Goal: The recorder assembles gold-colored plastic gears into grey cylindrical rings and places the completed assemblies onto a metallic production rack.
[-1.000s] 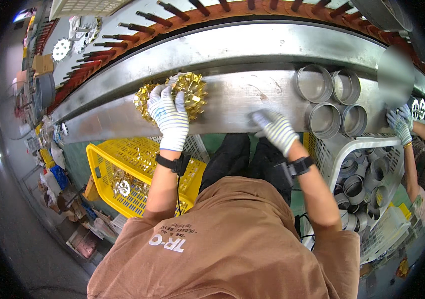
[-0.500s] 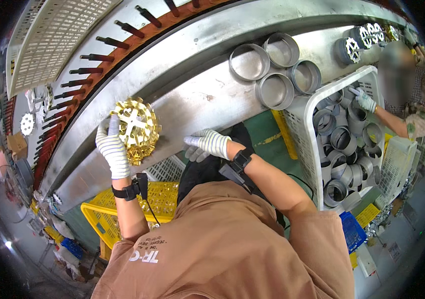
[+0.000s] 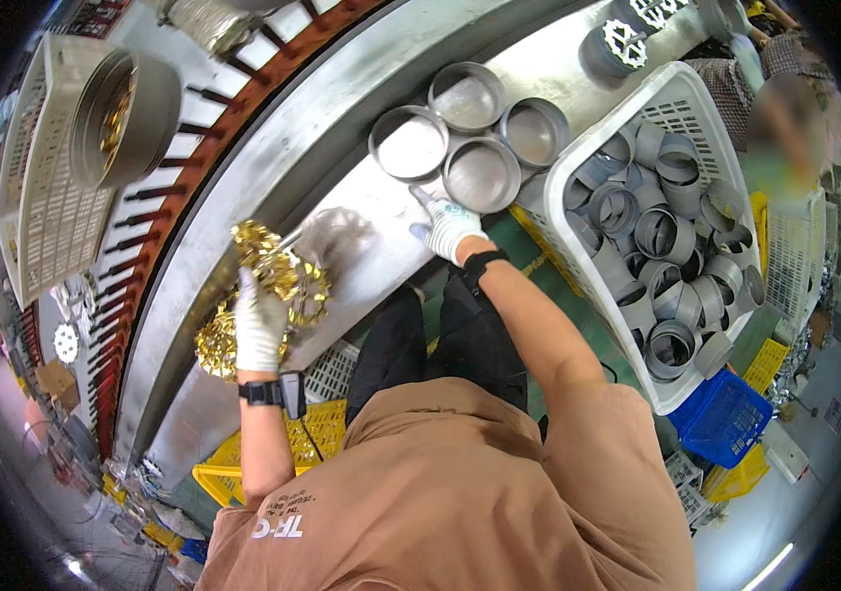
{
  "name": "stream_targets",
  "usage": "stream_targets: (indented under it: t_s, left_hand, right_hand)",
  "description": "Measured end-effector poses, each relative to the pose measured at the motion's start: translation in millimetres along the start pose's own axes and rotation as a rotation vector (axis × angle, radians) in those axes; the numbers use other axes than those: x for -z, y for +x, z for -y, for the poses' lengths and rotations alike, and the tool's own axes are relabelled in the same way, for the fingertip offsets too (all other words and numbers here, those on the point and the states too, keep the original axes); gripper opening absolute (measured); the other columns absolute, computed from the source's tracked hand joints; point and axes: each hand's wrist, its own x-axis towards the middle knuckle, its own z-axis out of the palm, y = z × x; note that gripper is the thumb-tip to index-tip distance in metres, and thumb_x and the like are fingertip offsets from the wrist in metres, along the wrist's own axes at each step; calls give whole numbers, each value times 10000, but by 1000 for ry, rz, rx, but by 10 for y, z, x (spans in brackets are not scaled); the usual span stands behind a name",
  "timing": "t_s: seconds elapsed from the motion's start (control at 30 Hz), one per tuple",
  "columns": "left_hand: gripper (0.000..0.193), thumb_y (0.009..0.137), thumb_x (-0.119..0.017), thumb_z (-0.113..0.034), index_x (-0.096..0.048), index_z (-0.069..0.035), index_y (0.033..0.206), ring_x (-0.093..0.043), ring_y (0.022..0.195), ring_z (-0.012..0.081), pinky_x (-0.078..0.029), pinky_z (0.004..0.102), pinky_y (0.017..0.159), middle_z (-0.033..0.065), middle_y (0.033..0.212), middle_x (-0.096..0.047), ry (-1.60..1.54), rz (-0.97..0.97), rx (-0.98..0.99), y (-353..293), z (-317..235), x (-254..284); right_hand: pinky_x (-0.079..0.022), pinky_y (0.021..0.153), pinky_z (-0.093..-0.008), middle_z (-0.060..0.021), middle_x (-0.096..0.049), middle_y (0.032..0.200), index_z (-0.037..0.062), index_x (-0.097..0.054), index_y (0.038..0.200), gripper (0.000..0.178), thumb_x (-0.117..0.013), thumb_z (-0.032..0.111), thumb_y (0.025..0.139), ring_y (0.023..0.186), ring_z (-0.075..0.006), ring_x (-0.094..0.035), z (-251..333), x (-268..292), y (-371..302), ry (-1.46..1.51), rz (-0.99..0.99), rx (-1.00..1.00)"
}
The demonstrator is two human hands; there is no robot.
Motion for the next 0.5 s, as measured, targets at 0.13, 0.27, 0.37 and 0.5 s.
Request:
stream_targets:
  t_s: [0.13,0.27,0.37,0.5]
  left_hand:
    - [643,935,-646,-471,-481,-74,1413,-512,1276,289,-356,493,1144,109,1408,-541,-36,225,38,746,746,-699]
    - [562,947,-659,-395,-502,-89,1391,-526,1241,279,-392,496,1116,84,1334,-571,-247,159,55,1361,1451,-1252]
    - [497,969,-646,-357,-523,-98,1375,-544,1199,259,-416,482,1077,53,1269,-596,-268,105,61,1526,1628,-1747]
    - [512,1005,-575,-412,-505,-96,1402,-541,1226,221,-471,433,1014,54,1348,-575,-288,22,48,1381,1696,-2026]
  right_hand:
    - [-385,1092,-461,-201,-555,1399,157,-381,1518,692,-478,544,953,1293,-374,-521,-459,501,175,-106,76,-54]
    - [-368,1110,-490,-211,-521,1434,154,-371,1521,641,-531,403,952,1317,-354,-510,-974,962,438,57,-10,-317]
    - [-380,1095,-512,-259,-616,1270,100,-435,1473,571,-550,319,959,1190,-384,-596,-1118,964,393,-149,-589,-264]
    - [-436,1061,-385,-203,-560,1374,38,-543,1369,455,-599,240,966,1263,-337,-547,-829,1349,160,649,-143,-265]
